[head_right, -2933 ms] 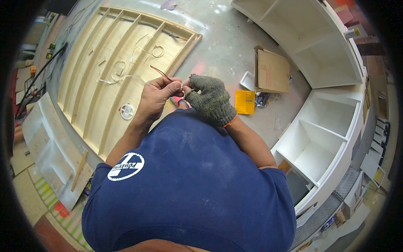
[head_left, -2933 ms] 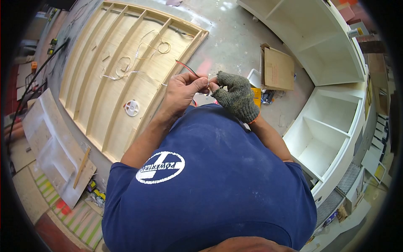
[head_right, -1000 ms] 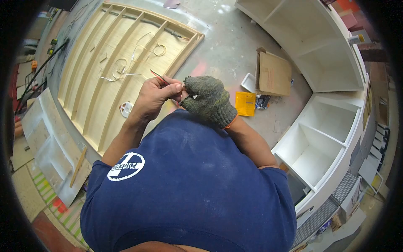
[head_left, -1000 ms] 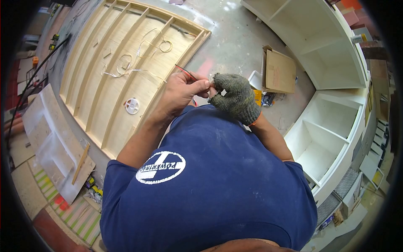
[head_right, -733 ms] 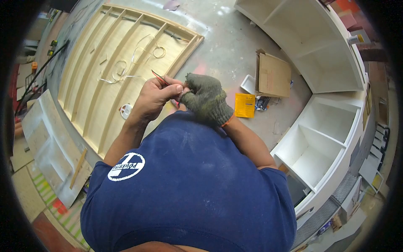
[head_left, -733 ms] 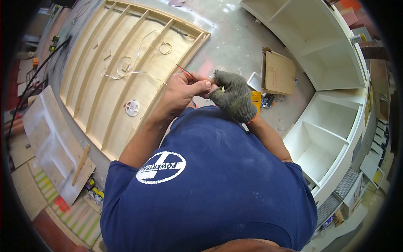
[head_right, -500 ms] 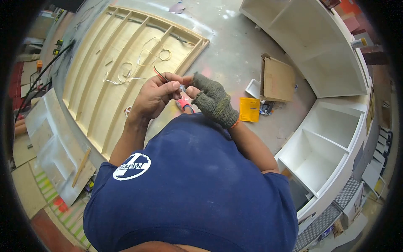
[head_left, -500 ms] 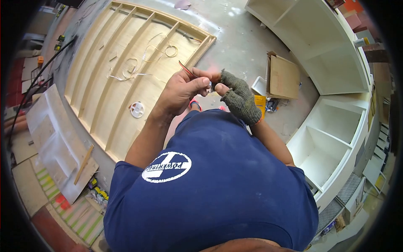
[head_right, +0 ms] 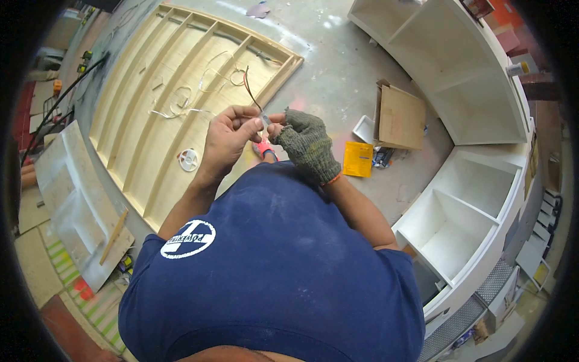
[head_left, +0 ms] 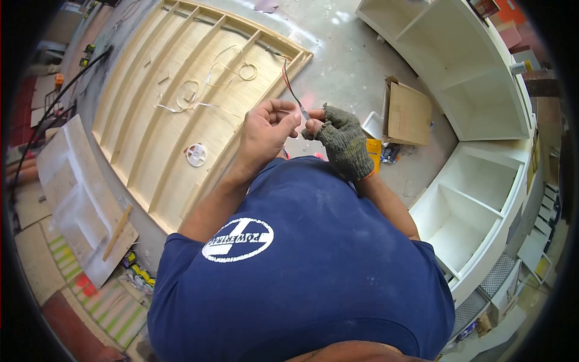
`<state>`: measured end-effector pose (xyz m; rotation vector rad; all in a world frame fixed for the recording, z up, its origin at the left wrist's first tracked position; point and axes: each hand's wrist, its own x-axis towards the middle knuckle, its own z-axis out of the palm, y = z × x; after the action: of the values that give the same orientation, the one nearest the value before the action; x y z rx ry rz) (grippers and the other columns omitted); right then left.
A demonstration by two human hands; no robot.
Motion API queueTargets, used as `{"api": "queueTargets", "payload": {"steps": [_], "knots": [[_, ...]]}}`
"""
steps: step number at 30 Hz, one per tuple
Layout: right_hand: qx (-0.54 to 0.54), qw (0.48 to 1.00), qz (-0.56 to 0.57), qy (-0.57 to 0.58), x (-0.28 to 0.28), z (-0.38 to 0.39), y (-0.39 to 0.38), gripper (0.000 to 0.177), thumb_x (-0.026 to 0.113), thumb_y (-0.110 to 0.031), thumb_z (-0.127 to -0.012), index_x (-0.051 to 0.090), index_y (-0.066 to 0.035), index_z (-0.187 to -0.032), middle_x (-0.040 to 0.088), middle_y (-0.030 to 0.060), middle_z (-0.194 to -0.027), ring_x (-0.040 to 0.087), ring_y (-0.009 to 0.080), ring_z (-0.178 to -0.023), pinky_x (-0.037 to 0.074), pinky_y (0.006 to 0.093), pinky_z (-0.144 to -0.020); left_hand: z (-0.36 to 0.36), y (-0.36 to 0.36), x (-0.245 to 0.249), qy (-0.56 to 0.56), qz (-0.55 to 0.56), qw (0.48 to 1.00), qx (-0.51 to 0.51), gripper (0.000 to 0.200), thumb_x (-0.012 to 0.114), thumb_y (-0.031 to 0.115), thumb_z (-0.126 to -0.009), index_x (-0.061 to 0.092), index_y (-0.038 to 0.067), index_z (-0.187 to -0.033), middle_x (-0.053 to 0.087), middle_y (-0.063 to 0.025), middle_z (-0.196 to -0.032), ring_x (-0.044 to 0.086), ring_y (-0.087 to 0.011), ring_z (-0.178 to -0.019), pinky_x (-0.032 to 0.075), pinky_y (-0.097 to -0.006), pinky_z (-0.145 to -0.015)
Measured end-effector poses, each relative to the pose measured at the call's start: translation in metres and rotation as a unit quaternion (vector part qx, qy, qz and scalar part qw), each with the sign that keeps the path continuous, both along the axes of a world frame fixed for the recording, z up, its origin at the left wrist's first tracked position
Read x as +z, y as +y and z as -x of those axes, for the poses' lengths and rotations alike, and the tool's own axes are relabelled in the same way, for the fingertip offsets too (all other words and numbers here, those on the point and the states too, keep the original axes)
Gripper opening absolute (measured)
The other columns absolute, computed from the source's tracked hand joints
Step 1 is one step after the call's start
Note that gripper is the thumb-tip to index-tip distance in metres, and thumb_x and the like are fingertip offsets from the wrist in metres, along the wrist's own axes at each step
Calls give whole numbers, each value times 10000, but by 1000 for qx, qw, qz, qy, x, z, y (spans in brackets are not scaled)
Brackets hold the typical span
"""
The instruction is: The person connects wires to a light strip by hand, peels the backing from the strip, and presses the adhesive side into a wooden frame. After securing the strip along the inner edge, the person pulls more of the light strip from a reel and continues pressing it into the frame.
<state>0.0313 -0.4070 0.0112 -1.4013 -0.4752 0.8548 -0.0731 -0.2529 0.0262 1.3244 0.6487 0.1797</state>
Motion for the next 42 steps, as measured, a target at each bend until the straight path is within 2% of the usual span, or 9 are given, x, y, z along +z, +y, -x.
{"api": "queueTargets", "payload": {"steps": [3,4,6,8,14,18,24,26,42], "knots": [[0,999,29,-14,2,1,-1,333,710,-254,-926,712,23,-1113,715,69,-881,666,133,-825,547,292,-791,4,-7,1,-3,-46,998,-37,189,713,99,-919,663,-42,-1033,715,-75,-866,636,-94,-723,523,-228,-686],[-4,998,48,-47,0,1,0,324,710,-254,-926,718,15,-1106,715,65,-871,664,126,-819,545,291,-777,4,-11,5,-14,-56,998,-31,157,702,104,-926,684,-43,-979,714,-68,-846,633,-86,-731,523,-235,-693],[-7,994,68,-81,0,3,1,315,709,-255,-927,725,7,-1100,715,60,-862,662,120,-813,543,289,-763,5,-16,17,-18,-68,997,-24,159,695,103,-930,686,-46,-985,716,-68,-846,632,-83,-737,521,-236,-695],[-37,987,79,-132,5,8,2,257,712,-184,-920,732,16,-1081,706,51,-820,656,105,-759,535,268,-703,5,-19,17,-23,-79,996,-18,162,689,103,-933,688,-48,-990,717,-68,-846,632,-79,-743,519,-237,-697],[-40,985,26,-165,5,16,3,228,695,-151,-922,743,2,-1084,686,61,-788,628,124,-743,500,290,-680,6,-18,15,-1,-103,995,-12,175,677,106,-935,694,-62,-983,728,-85,-867,640,-86,-750,516,-231,-682],[-30,982,43,-180,9,17,2,229,691,-158,-922,747,-14,-1090,685,68,-788,622,126,-749,489,303,-679,6,-16,14,-7,-94,995,-21,172,672,100,-935,694,-68,-968,728,-92,-848,647,-98,-737,522,-238,-677],[-21,978,60,-200,8,21,-1,237,686,-176,-920,744,-22,-1090,692,107,-798,642,172,-732,492,327,-677,9,-16,16,-10,-91,995,-26,167,666,93,-937,695,-71,-951,732,-96,-845,656,-105,-735,529,-240,-681],[-24,979,22,-202,6,22,-1,228,686,-179,-919,744,-30,-1081,687,119,-798,643,197,-717,490,337,-673,10,-17,18,-2,-90,996,-27,166,663,90,-938,695,-72,-951,734,-98,-850,658,-105,-738,531,-240,-683],[-15,971,40,-236,12,26,-5,218,669,-175,-929,743,-38,-1080,643,109,-753,624,197,-688,476,346,-644,16,-18,14,-43,-79,995,-32,152,657,73,-943,690,-75,-947,730,-105,-842,657,-108,-729,542,-251,-687]]}}
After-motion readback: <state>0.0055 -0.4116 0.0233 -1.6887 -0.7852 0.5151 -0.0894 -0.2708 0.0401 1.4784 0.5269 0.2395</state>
